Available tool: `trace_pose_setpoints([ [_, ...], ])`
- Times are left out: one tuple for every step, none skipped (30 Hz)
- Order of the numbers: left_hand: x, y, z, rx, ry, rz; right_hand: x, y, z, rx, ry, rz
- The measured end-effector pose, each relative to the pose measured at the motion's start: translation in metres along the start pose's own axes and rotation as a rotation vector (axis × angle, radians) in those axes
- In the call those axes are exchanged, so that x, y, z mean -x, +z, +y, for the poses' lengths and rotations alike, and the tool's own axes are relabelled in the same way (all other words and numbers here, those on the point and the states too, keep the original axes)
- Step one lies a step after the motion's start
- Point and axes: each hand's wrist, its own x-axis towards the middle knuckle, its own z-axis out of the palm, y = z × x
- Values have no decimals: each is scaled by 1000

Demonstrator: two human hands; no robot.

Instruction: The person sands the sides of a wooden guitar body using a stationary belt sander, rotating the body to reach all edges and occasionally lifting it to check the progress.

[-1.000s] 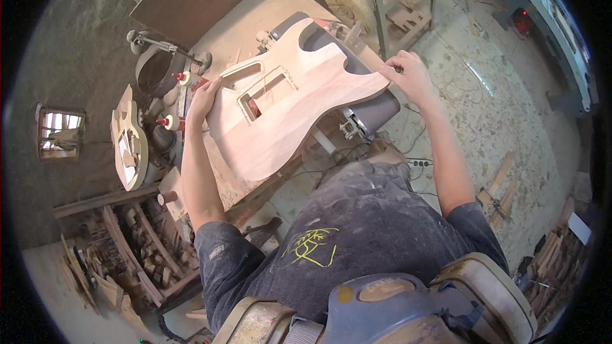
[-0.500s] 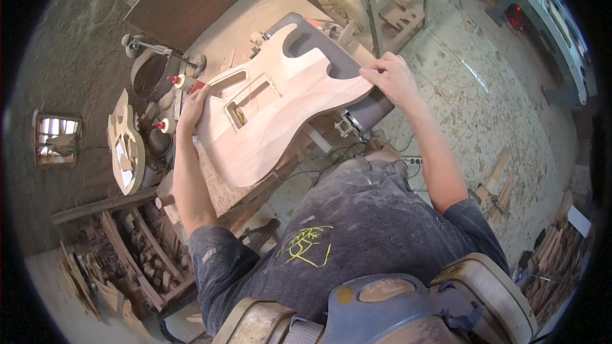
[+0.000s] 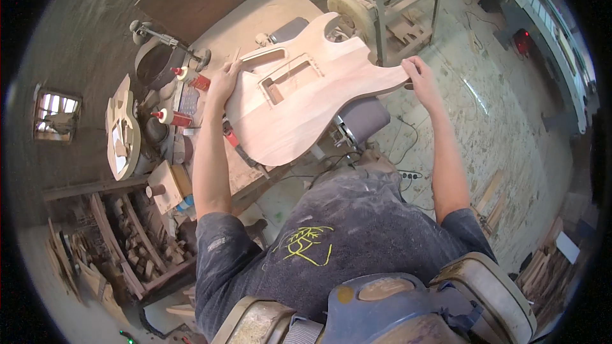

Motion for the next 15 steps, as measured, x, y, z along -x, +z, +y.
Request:
trace_pose_setpoints([
  [-1, 6, 6, -40, 32, 49, -4, -7, 0, -23, 10, 11],
  [-1, 13, 15, -82, 77, 88, -8, -15, 0, -44, 19, 20],
  [-1, 18, 26, -77, 66, 98, -11, -21, 1, -38, 13, 6],
  [-2, 22, 37, -115, 38, 106, -14, -27, 2, -84, 59, 4],
  [-3, 26, 45, -152, 6, 117, -17, -33, 1, -129, 103, -3],
  [-4, 29, 52, -119, 8, 91, -20, -39, 2, -122, 96, -21],
  [-8, 36, 54, -113, -6, 104, -22, -45, 2, -104, 99, -10],
  [-14, 44, 53, -140, 32, 135, -26, -50, 0, -85, 98, -1],
  [-16, 51, 58, -170, 69, 160, -28, -57, 1, -77, 93, -18],
  [-20, 59, 63, -242, 51, 163, -30, -65, 2, -98, 91, -8],
  [-22, 64, 73, -237, 40, 172, -32, -72, 3, -119, 89, 6],
  [-24, 70, 83, -236, 30, 138, -34, -81, 5, -112, 85, -8],
  [-25, 75, 92, -235, 21, 103, -35, -90, 6, -162, 107, -7],
  [-30, 80, 95, -190, 75, 101, -36, -98, 8, -211, 129, -8],
  [-34, 88, 100, -183, 59, 112, -38, -108, 10, -202, 125, -26],
])
